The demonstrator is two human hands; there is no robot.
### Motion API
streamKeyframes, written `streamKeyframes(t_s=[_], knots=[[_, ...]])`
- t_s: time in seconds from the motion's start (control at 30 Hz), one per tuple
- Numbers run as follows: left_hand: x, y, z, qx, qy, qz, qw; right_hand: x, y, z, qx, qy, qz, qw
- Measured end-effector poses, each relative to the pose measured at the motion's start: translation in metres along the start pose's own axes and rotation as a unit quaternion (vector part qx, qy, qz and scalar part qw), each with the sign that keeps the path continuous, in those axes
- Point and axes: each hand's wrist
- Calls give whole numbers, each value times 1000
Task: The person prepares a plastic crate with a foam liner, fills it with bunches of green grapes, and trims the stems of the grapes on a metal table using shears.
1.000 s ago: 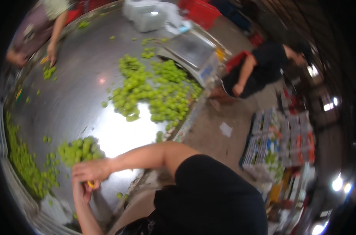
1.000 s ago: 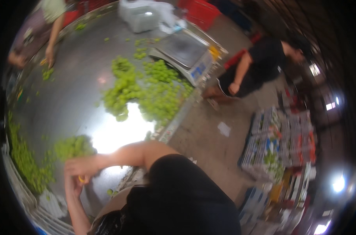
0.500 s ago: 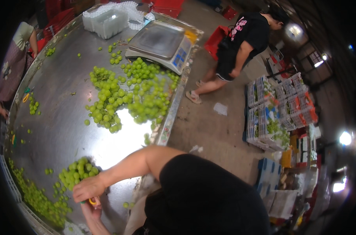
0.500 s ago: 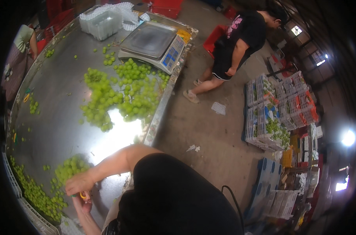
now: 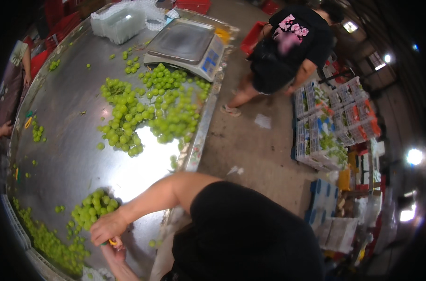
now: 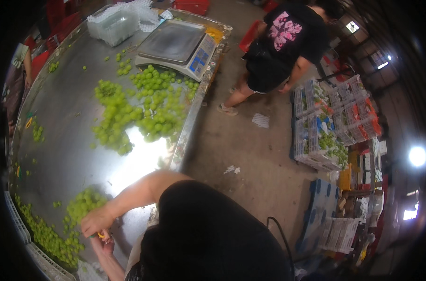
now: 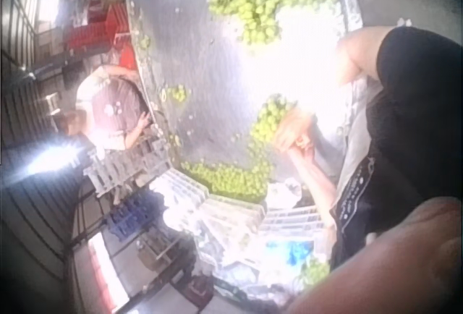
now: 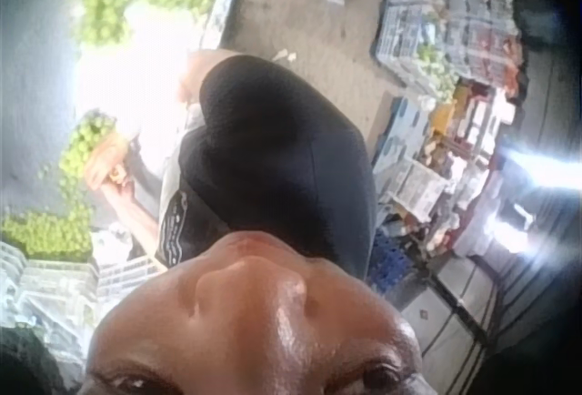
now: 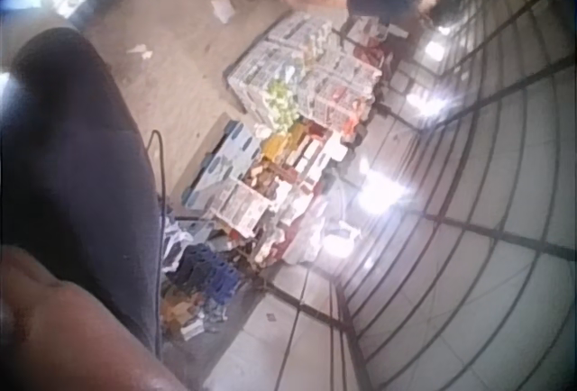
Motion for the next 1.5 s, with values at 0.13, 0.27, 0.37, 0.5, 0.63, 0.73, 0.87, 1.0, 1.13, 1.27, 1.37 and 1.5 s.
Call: streamKeyframes(t_s=[0.13,0.27,0.37,0.5,0.63,0.73,0.87,1.0,1.13,1.27,1.37,1.5], knots=[[6,-7,7,-8,0,49,999,-3,-4,1,8,-7,2,1000],[10,-19,11,-37,-16,52,998,-7,5,-8,16,12,47,999],[8,-34,15,12,-17,23,1000,8,-5,7,72,80,115,988],[-26,-4,5,179,35,17,983,13,-30,25,18,113,155,981],[-69,-10,19,458,107,5,883,-22,-52,19,-79,302,52,949],[-81,-23,39,584,170,-70,790,-49,-53,7,-79,489,4,869],[-77,-62,65,691,138,-230,671,-42,-47,-13,85,581,67,807],[-72,-53,59,712,166,-256,632,-45,-55,-32,128,569,26,812],[-59,-55,48,693,198,-251,646,-53,-62,-29,202,573,-23,794],[-55,-39,34,655,253,-227,674,-81,-43,-46,160,541,-60,824],[-60,-19,25,652,276,-212,674,-76,-39,-40,108,562,-125,810],[-57,-15,24,658,290,-202,665,-61,-35,-31,8,620,-210,755]])
Point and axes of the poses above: each hand's wrist, its own x-axis towards the middle knuckle, its own y-axis out of the palm, z = x × y, and after that the axes turned 3 degrees about x, right-handed
